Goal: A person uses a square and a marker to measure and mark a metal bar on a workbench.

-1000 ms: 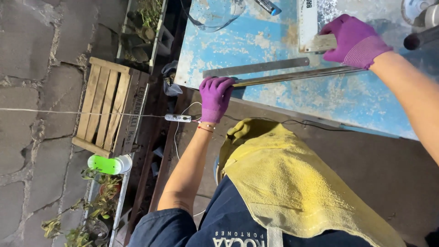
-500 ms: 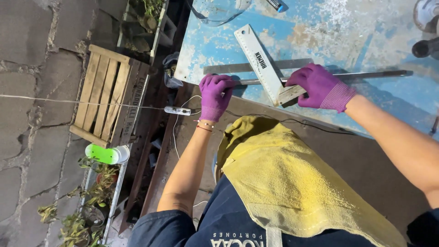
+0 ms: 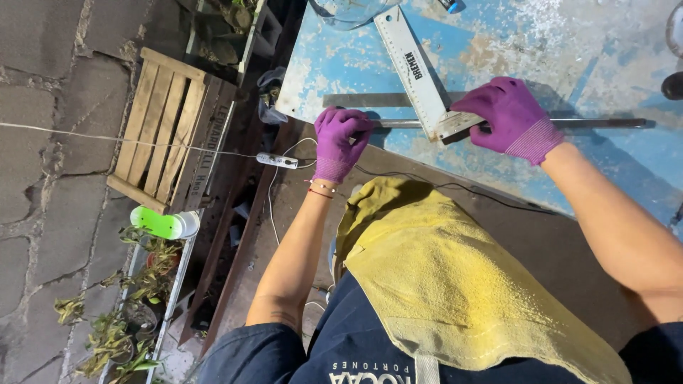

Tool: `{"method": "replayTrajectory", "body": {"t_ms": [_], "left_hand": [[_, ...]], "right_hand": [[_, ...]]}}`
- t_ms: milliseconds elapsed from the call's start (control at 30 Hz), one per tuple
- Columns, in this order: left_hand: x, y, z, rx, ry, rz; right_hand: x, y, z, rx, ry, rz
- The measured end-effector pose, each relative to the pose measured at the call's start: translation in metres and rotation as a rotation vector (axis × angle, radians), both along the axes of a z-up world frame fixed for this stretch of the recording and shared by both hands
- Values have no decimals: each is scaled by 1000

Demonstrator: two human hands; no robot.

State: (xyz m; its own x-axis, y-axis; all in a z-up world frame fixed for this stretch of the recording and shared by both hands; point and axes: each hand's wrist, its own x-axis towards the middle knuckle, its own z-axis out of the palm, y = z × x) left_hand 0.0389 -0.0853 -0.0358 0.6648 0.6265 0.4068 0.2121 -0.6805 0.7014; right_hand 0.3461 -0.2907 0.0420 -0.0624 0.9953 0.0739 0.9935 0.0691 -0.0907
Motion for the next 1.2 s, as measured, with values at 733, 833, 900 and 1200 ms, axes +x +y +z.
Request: {"method": "replayTrajectory", "body": {"t_ms": [733,833,900,1200], "left_hand": [[4,7,38,29,81,-46],[4,9,37,23,91,-39],[4,8,35,8,101,-37],[1,3,34,1,76,-35]], "right_hand": [[20,33,62,-273,434,-199],[11,33,51,-298,434,-183],[5,29,41,-304,429,-164],[-4,8,12,-291,327,-163]]}}
